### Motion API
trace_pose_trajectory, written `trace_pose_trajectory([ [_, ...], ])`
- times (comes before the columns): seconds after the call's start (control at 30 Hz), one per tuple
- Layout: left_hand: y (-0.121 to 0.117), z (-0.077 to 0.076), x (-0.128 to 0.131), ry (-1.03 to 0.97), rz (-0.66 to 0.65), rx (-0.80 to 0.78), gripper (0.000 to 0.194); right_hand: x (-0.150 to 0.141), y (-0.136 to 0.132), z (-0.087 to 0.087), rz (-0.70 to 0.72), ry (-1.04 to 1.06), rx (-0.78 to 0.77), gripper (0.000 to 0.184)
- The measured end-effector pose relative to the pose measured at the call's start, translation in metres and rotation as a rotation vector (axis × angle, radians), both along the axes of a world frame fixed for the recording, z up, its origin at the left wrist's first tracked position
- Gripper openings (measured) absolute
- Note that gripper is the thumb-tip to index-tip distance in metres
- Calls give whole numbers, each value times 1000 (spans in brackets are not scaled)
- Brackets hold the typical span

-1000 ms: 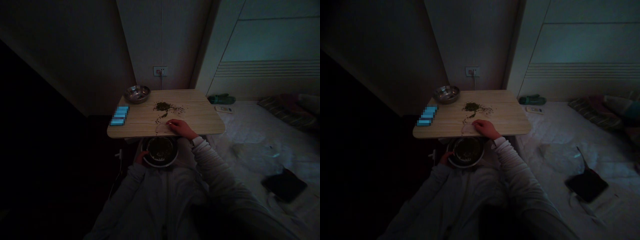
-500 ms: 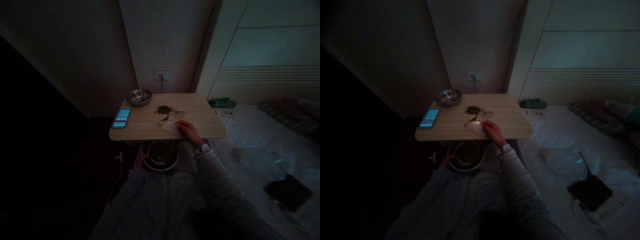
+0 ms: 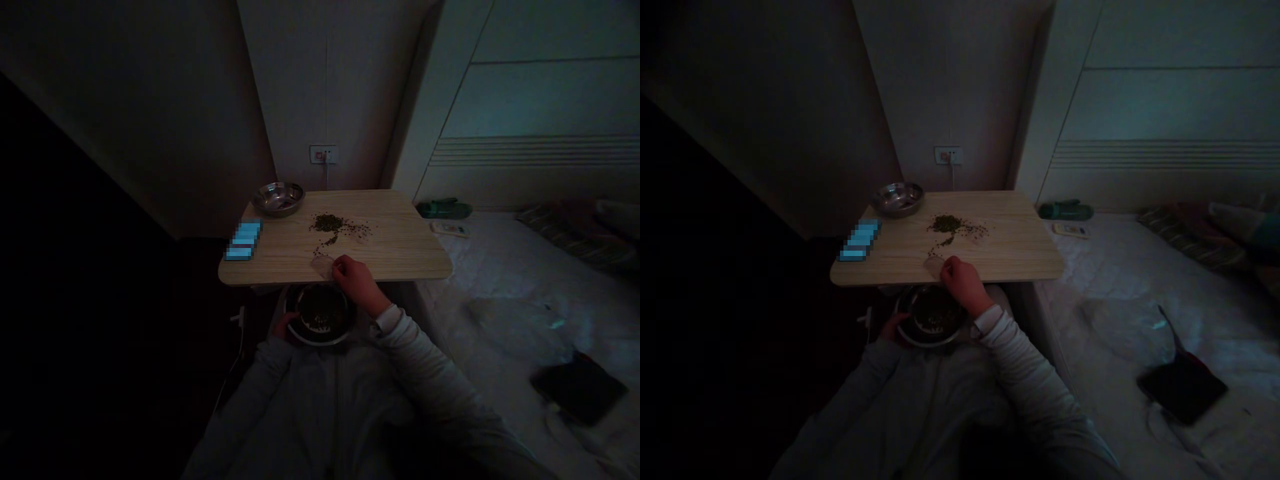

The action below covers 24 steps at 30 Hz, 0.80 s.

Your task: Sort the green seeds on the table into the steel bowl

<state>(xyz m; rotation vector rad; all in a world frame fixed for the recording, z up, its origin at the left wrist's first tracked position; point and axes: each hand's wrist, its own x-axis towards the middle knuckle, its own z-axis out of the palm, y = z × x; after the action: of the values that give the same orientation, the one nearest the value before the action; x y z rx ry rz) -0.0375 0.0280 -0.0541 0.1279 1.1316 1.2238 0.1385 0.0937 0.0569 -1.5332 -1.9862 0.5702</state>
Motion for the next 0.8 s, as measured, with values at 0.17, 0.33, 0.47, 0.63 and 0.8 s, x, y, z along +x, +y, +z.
trace_pose_trajectory([
  [0.17, 0, 13, 5, -49, 6, -117, 11, 27, 7, 6, -111, -75, -5, 16],
  [0.33, -1, 18, 6, -84, -16, -116, 11, 50, 22, 5, -192, -116, 10, 17],
  [0.47, -1, 17, 6, -18, -5, -110, 11, 61, 45, 5, -222, -165, 31, 18],
  [0.63, 0, 18, 8, -14, -4, -100, 13, 73, 66, 8, -264, -172, 82, 17],
  [0.8, 1, 21, 8, 43, 17, -147, 13, 67, 68, 8, -205, -63, 102, 20],
])
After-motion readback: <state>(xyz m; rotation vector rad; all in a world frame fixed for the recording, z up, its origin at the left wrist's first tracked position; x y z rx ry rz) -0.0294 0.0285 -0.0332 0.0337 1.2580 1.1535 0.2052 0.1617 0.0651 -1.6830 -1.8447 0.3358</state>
